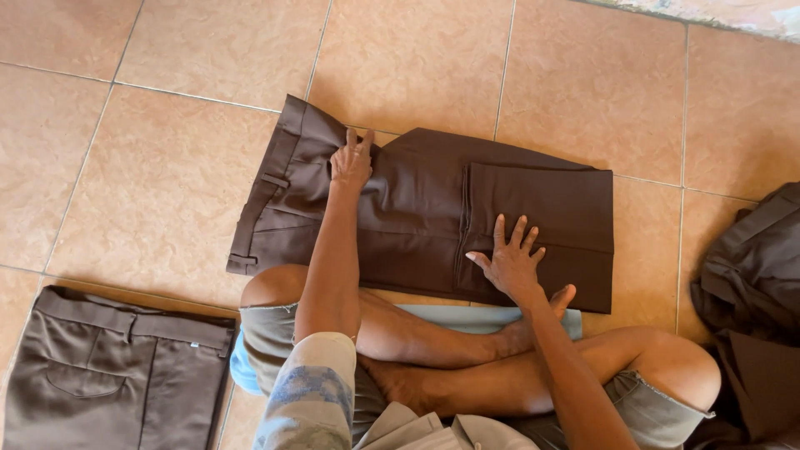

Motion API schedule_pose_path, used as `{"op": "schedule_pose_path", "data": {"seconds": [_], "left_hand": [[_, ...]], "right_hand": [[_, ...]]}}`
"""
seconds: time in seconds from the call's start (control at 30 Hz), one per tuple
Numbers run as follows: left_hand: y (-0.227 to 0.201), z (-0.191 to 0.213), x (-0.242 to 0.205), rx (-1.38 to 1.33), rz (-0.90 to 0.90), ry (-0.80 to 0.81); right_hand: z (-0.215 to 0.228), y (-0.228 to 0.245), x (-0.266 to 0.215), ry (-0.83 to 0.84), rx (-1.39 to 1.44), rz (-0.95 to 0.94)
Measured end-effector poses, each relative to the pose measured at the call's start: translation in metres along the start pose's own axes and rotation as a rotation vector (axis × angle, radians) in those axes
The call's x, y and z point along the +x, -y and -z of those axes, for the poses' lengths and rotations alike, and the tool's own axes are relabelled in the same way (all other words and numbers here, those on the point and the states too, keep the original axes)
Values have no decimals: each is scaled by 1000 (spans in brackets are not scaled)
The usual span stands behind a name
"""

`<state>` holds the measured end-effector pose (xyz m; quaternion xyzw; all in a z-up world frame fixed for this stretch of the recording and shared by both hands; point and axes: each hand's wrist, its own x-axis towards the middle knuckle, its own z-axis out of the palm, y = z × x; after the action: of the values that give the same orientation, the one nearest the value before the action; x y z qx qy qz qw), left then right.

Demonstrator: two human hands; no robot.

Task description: Folding multiple pairs of brown trousers into neat rectangular shapes while sitting on a tiled floor.

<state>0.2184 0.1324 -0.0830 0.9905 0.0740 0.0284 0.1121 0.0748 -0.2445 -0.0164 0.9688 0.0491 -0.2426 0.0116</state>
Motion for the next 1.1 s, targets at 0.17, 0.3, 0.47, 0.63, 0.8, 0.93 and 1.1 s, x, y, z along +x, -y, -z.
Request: {"op": "schedule_pose_path", "data": {"seconds": [0.17,0.3,0.47,0.63,0.8,0.93,1.1], "left_hand": [[17,-29,5,0,10,-159],[41,6,37,-57,531,-586],[10,98,-6,-306,477,-529],[-38,96,-111,-248,316,-63],[-31,40,-136,-80,338,201],[-87,27,-144,25,258,-175],[-198,-31,-197,-256,145,-160]], "right_hand": [[1,0,-3,-6,-6,5],[-2,-1,-3,-3,7,5],[3,2,-5,-2,31,2],[4,2,-4,5,17,14],[4,3,-7,11,23,-13],[5,4,-9,-25,63,-2],[2,-18,-4,-40,156,17]]}}
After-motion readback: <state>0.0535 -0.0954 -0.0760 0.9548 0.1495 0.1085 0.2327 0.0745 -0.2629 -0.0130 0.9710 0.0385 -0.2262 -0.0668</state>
